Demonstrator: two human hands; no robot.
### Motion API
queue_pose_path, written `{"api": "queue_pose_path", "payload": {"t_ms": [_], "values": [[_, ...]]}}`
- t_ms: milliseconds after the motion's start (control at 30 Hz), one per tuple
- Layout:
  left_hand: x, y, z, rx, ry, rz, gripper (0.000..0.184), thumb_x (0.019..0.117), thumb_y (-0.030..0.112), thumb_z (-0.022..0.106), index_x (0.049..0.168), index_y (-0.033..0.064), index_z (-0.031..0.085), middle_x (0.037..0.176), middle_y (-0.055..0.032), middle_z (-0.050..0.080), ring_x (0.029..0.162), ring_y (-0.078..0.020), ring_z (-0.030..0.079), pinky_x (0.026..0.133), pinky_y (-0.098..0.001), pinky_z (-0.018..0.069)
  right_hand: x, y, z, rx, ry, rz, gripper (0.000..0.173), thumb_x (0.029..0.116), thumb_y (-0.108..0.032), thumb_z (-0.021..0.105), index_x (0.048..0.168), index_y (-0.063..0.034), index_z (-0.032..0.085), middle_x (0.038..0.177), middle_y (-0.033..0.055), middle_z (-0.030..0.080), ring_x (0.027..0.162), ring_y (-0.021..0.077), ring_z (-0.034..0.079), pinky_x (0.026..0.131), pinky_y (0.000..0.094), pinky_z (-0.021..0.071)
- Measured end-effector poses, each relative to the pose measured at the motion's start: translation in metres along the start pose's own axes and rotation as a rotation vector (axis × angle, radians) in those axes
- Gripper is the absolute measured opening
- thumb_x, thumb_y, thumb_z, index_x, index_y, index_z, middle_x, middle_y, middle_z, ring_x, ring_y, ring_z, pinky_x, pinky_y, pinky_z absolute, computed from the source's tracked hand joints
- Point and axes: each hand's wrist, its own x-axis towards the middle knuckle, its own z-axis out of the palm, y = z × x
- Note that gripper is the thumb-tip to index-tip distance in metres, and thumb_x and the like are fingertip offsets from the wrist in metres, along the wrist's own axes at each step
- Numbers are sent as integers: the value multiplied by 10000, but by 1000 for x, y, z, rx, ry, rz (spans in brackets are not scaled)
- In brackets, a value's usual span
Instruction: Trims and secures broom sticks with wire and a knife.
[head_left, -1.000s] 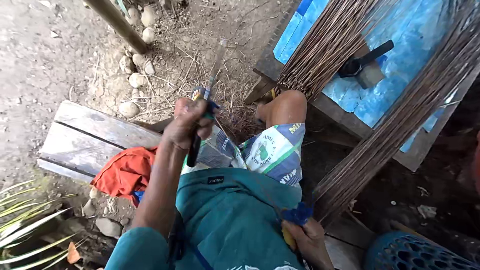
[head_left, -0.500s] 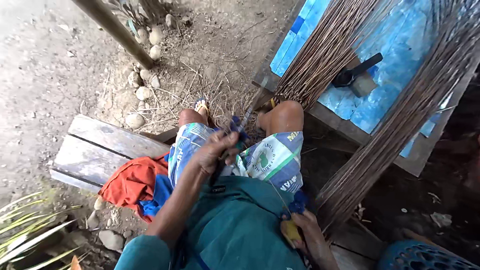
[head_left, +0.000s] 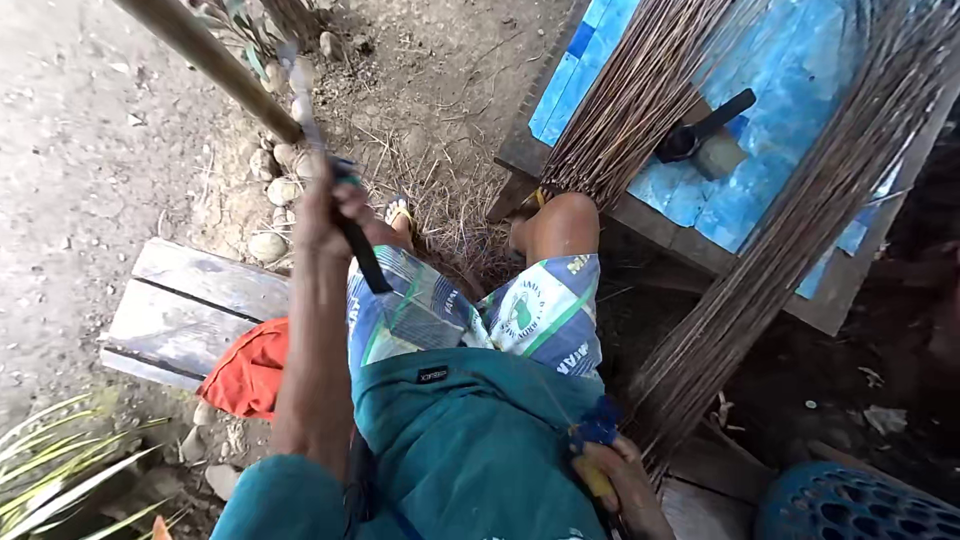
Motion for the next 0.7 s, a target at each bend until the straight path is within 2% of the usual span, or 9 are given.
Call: {"api": "queue_pose_path", "payload": {"t_ms": [67,100,233,300,333,433,533,667,700], "values": [[6,10,-5,-30,160,58,425,1117,454,262,1014,205,590,579,113,498,465,2,464,458,-159,427,-1,2,-3,172,57,-9,117,933,-220,675,980,-185,776,654,-44,671,465,-32,531,435,136,452],[-5,4,7,89,96,38,378,1115,437,284,1054,214,582,584,123,502,469,13,470,463,-152,432,4,-2,2,245,49,-22,118,927,-248,692,988,-185,772,632,-46,657,459,-25,534,436,141,457],[-107,-76,76,386,-549,-214,111,928,282,666,973,180,670,675,104,631,534,19,551,502,-173,479,36,-20,23,492,-280,7,206,968,-330,659,1068,-178,755,576,-102,593,448,-40,520,439,129,454],[-127,-106,96,212,-949,-232,78,980,196,673,1029,136,678,802,139,654,618,92,541,550,-103,459,46,-27,33,505,-431,40,207,987,-292,631,1102,-180,762,648,-97,657,497,-48,558,477,120,473],[-127,-111,98,141,-1016,-227,74,983,215,673,1020,151,671,799,150,643,623,103,529,548,-91,443,47,-29,33,491,-479,53,211,990,-275,631,1125,-173,758,700,-79,688,520,-43,577,487,118,483],[-96,-87,71,234,-802,-135,99,873,393,749,889,303,709,689,186,619,567,93,529,515,-115,450,35,-29,25,341,-411,99,169,947,-272,677,1068,-199,770,721,-74,696,527,-43,575,477,118,475],[-45,-42,23,165,-531,82,247,872,499,748,970,274,719,687,120,649,539,23,562,504,-165,488,12,-18,6,169,-231,96,131,912,-271,709,1010,-235,788,737,-72,711,511,-52,566,461,113,471],[-14,-1,-1,-63,-130,223,439,1108,473,238,1067,219,594,602,121,535,484,-3,496,479,-173,464,1,-2,-2,75,-25,-105,124,970,-252,671,1024,-230,780,688,-68,687,489,-46,545,453,126,465],[-23,-6,7,58,-110,140,401,1110,462,242,1075,240,574,585,133,514,477,9,486,478,-164,457,7,-4,4,44,12,-179,131,983,-241,660,1036,-223,777,702,-62,696,489,-37,552,449,131,474]]}}
